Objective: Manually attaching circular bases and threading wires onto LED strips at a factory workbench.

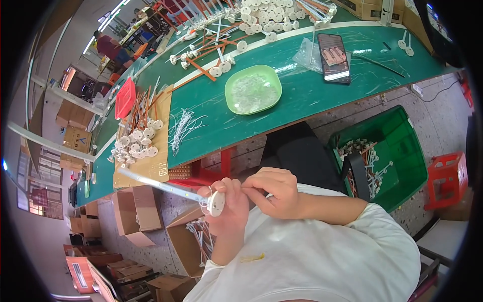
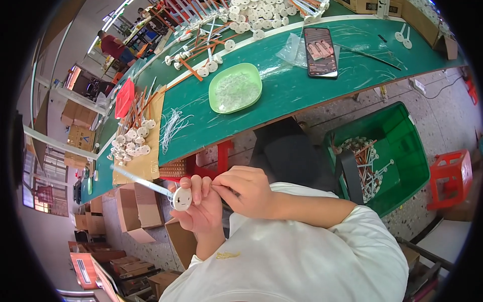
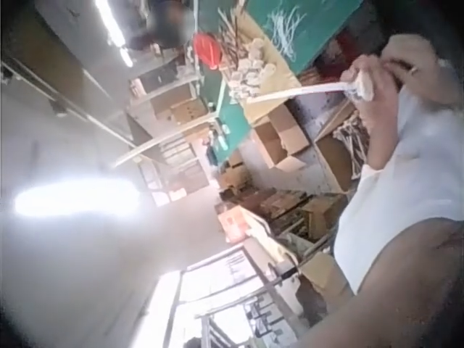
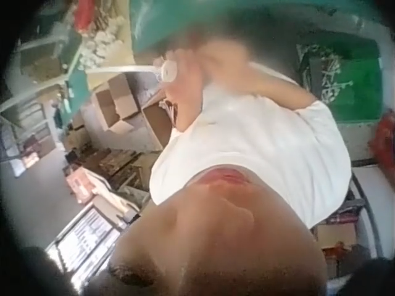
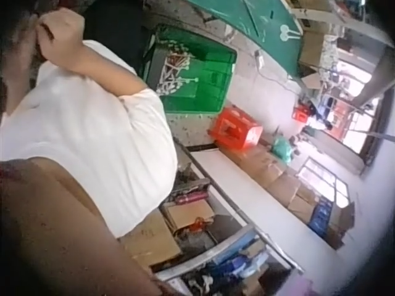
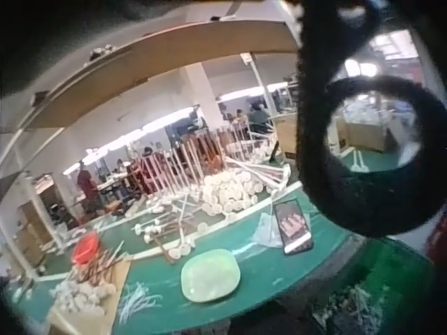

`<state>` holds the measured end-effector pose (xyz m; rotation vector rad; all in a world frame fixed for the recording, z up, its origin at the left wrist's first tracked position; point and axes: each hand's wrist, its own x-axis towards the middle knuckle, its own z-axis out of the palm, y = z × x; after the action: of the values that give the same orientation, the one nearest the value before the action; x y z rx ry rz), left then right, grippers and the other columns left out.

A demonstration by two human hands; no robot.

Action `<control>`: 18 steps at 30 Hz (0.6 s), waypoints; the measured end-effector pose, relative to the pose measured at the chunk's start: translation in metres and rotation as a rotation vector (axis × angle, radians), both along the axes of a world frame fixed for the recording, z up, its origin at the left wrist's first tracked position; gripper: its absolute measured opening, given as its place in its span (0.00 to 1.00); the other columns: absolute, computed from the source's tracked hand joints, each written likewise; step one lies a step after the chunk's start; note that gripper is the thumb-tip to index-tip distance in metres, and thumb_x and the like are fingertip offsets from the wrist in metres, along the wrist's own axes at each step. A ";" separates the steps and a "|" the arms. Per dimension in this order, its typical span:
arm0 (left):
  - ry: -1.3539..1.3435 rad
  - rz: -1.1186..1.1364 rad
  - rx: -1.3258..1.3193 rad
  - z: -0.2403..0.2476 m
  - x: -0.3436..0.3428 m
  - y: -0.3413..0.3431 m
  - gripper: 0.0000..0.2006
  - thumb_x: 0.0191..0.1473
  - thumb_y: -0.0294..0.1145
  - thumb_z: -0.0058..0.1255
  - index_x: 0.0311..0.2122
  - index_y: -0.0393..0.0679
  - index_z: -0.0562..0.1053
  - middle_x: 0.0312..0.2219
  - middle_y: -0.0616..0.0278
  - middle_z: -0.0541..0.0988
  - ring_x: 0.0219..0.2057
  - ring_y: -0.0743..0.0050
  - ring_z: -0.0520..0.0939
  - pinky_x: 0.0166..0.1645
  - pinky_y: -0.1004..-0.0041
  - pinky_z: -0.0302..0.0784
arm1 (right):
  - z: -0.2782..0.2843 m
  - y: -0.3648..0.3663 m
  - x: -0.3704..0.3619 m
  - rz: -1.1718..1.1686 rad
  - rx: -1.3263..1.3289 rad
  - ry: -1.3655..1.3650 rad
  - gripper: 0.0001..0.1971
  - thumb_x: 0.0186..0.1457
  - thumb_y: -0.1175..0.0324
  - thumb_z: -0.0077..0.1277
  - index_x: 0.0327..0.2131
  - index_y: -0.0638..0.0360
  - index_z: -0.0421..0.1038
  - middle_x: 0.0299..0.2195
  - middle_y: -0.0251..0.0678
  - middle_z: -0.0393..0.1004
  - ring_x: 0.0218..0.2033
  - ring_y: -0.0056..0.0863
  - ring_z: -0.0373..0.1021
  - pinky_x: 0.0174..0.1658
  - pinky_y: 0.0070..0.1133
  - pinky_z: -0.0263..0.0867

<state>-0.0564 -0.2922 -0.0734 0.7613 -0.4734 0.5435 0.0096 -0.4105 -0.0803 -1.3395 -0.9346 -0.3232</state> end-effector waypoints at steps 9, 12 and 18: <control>0.138 0.232 0.085 -0.005 -0.011 -0.012 0.28 0.47 0.42 0.64 0.51 0.50 0.67 0.47 0.61 0.71 0.44 0.67 0.70 0.49 0.69 0.66 | 0.000 -0.006 0.007 -0.087 0.258 -0.296 0.10 0.38 0.81 0.57 0.29 0.67 0.72 0.26 0.40 0.72 0.21 0.36 0.70 0.22 0.24 0.67; 0.315 0.351 0.162 -0.015 -0.013 -0.017 0.26 0.47 0.41 0.65 0.51 0.52 0.67 0.48 0.59 0.72 0.44 0.64 0.72 0.47 0.68 0.69 | 0.003 -0.016 0.005 -0.096 0.274 -0.317 0.10 0.38 0.82 0.58 0.29 0.68 0.72 0.26 0.41 0.72 0.21 0.35 0.70 0.21 0.23 0.67; 0.355 0.340 0.147 -0.029 -0.003 -0.020 0.27 0.50 0.40 0.62 0.53 0.47 0.65 0.49 0.52 0.72 0.45 0.62 0.74 0.50 0.65 0.69 | 0.005 -0.044 0.014 -0.225 -0.046 -0.414 0.10 0.37 0.79 0.56 0.28 0.67 0.72 0.26 0.36 0.71 0.21 0.29 0.69 0.17 0.18 0.62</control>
<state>-0.0593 -0.3121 -0.1019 1.0651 -0.0518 0.6764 0.0233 -0.4540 -0.0753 -1.4514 -1.1383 -0.7776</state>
